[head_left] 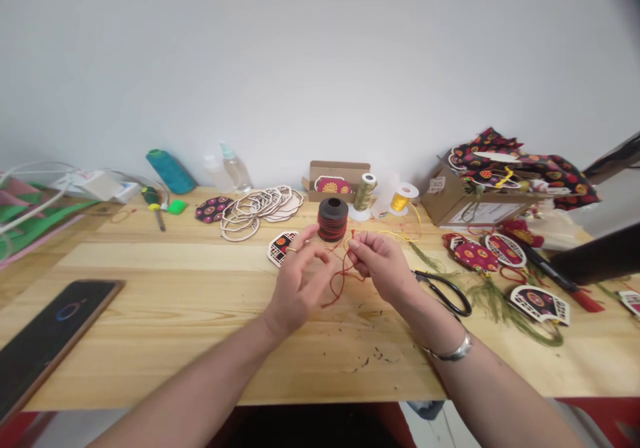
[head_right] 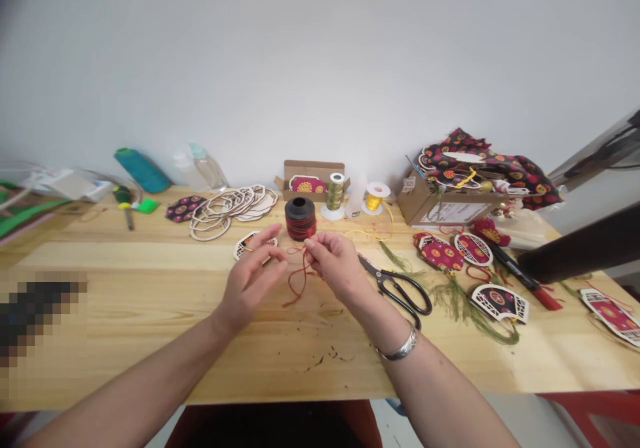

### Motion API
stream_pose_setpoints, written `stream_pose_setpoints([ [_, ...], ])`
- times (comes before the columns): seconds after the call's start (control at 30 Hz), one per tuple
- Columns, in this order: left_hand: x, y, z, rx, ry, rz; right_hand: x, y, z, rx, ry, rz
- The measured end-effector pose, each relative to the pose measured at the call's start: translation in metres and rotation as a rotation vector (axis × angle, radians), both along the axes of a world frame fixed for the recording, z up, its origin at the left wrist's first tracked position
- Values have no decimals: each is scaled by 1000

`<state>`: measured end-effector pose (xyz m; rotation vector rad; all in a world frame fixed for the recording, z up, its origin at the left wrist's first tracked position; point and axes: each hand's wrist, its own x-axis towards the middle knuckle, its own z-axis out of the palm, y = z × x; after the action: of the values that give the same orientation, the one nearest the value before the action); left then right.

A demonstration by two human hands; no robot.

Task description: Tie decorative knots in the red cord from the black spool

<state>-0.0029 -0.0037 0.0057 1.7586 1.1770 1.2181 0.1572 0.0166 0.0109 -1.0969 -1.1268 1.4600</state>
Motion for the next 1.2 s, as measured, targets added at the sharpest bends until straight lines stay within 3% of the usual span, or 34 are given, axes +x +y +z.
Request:
stream_pose_setpoints([
  [0.07,1,1,0,-87,-191,32,-1,-1,-1,32,-55,4],
  [0.13,4,3,-2,-229,-347,-29,-3,-2,-2,66,-110,22],
  [0.27,7,5,-8,-456,-463,-167,-4,-4,-6,94,-162,75],
  [0.47,5,7,-8,-446,-319,-131,-3,-2,-9,104,-233,41],
  [0.67,6,8,-3,-450,-301,-136,-3,-2,-12,138,-226,40],
  [0.87,5,9,-3,-565,-414,-158,-2,-1,-13,110,-160,51],
  [1.2,4,13,-7,-707,-589,-240,-4,-3,0,-76,44,148],
])
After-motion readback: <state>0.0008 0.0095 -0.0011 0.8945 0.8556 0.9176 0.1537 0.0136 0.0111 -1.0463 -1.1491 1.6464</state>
